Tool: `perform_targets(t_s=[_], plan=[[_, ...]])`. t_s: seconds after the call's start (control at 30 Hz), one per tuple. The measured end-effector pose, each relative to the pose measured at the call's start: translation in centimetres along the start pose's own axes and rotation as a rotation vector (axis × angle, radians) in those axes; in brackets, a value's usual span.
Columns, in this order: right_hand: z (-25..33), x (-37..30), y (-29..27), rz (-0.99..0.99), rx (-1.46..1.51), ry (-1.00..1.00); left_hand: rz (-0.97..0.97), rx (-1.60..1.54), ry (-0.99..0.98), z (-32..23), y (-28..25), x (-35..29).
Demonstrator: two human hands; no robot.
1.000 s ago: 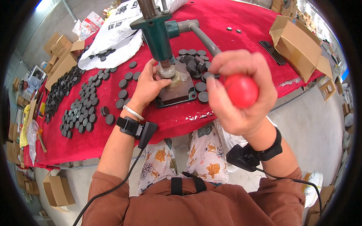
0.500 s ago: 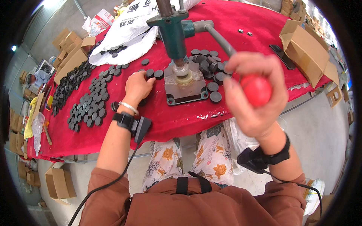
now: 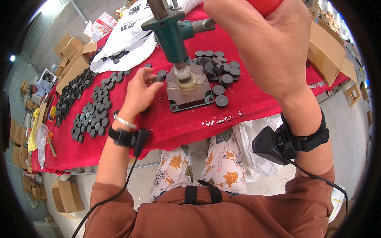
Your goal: The recorder is using a manual press tool to assemble or stamp small circular plastic/rubber components.
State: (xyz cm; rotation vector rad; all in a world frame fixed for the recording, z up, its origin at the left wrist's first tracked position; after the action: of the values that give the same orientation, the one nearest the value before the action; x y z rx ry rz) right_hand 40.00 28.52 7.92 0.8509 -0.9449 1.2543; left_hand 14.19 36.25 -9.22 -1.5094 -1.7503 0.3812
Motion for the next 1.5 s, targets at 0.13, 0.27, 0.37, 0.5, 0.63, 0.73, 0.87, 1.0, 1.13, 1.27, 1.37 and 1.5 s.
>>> perform_targets(t_s=[0.13,0.27,0.37,0.5,0.63,0.73,0.87,1.0,1.13,1.27,1.37,1.5], plan=[[0.7,-0.3,0.1,0.011,-0.122,-0.101,0.061,-0.107,0.081,-3.5,2.7,-1.1],[0.4,-0.1,0.2,-0.055,0.068,-0.047,0.006,-0.067,0.133,-4.4,3.6,-0.3],[0.2,0.1,0.1,-0.051,0.103,-0.101,0.002,-0.015,0.096,-4.4,4.5,0.2],[1.1,0.1,-0.2,0.111,-0.009,-0.101,-0.029,-0.187,0.078,-3.0,5.2,0.3],[0.7,-1.8,-0.9,0.220,-0.223,0.052,-0.032,-0.182,0.068,-3.2,5.1,0.1],[1.0,-4.2,-0.8,0.215,-0.188,0.095,-0.044,-0.164,0.058,-3.3,4.8,-0.1],[0.0,-10.5,-1.1,0.202,-0.202,-0.076,-0.059,-0.248,0.067,-2.8,4.7,-0.3],[-0.8,-11.3,-1.2,0.154,-0.134,-0.044,-0.103,-0.258,0.077,-1.4,3.1,-0.5],[-0.4,-10.6,-1.4,0.168,-0.146,-0.043,-0.228,0.328,0.061,1.1,1.8,1.2],[1.0,-7.0,-0.9,0.200,-0.099,-0.008,-0.128,0.520,0.327,2.0,3.4,2.7],[1.7,-2.9,-0.3,0.318,-0.378,-0.054,0.092,0.391,0.124,3.0,4.0,3.8],[0.1,0.6,-1.0,0.228,-0.253,0.222,-0.052,0.302,0.004,2.2,1.9,2.7]])
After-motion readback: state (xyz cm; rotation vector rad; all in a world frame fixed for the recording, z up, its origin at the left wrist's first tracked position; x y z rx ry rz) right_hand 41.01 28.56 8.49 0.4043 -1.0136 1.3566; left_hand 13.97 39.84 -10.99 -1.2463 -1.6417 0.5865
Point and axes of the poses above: each hand's wrist, its own x-axis towards the middle knuckle, its own y-axis out of the palm, z = x × y, the point moved 8 cm from there along x, towards the middle knuckle, and after that the axes turned 2 degrees about -x, right-handed, at the moved point
